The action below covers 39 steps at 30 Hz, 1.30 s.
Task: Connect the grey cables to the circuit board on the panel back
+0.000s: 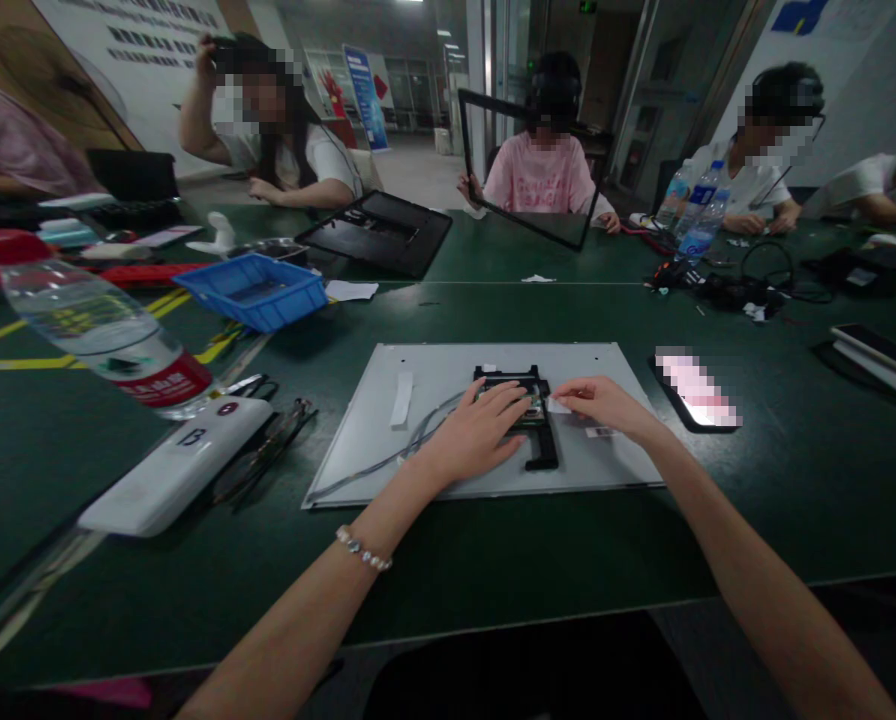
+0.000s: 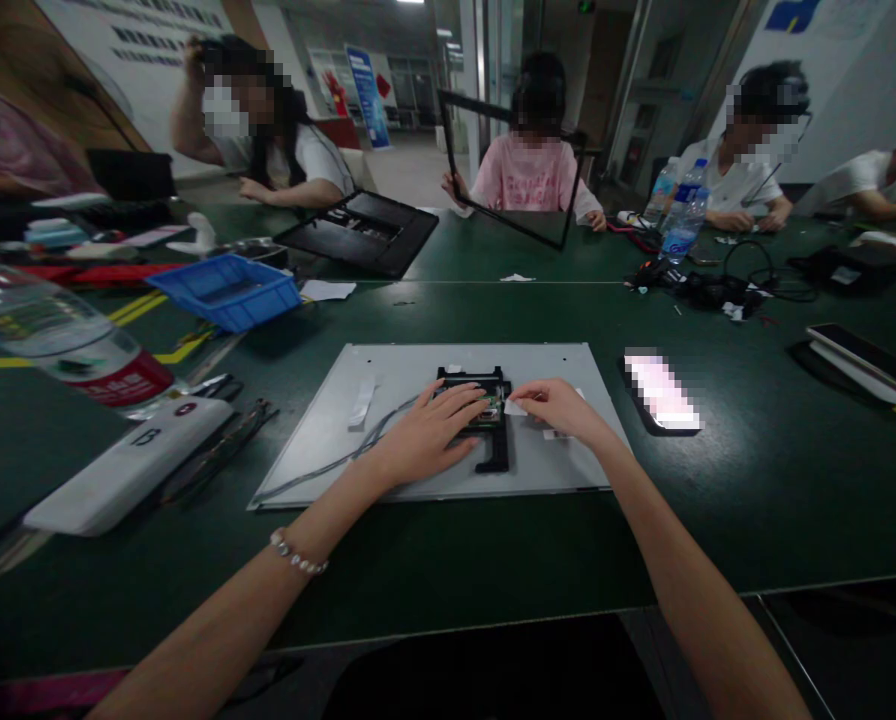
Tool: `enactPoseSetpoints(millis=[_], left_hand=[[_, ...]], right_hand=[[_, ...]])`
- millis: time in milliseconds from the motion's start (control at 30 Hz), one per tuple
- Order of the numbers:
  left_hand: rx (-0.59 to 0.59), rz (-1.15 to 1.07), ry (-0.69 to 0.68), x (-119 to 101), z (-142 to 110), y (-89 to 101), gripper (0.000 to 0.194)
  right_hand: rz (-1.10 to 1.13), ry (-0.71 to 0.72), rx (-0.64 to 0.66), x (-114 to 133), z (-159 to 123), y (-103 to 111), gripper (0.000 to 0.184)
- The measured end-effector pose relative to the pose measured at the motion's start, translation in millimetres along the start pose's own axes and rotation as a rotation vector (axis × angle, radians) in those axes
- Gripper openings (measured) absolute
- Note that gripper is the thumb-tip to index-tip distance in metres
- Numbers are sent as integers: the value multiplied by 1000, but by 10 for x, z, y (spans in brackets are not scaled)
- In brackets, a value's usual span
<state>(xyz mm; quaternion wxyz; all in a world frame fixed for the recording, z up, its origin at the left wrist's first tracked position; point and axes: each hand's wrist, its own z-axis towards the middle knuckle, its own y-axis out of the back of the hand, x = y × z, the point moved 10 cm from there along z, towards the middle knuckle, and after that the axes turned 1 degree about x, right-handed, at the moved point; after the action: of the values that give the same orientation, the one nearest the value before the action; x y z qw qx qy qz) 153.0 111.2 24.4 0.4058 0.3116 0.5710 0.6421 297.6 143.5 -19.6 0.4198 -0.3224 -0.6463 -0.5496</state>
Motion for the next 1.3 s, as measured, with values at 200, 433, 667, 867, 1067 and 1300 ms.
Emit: enactPoseSetpoints(millis=[200, 433, 667, 867, 1067, 1300], left_hand=[[-37, -14, -33, -228, 85, 18, 45], [-23, -19, -42, -274, 118, -24, 40], [-28, -35, -48, -283, 118, -37, 40], [-170, -10, 53, 62, 46, 300, 36], [-442, -38, 446, 1250, -491, 714, 28], [-312, -288, 599, 1925, -803, 300, 38]], right_hand=[[-48, 85, -12, 69, 24, -61, 18], [-220, 156, -68, 166, -3, -48, 16], [-392, 209, -126, 285, -44, -16, 14], [-326, 202, -190, 314, -73, 101, 15], [-324, 226, -284, 386, -120, 180, 18], [-348, 267, -263, 433, -127, 100, 18]])
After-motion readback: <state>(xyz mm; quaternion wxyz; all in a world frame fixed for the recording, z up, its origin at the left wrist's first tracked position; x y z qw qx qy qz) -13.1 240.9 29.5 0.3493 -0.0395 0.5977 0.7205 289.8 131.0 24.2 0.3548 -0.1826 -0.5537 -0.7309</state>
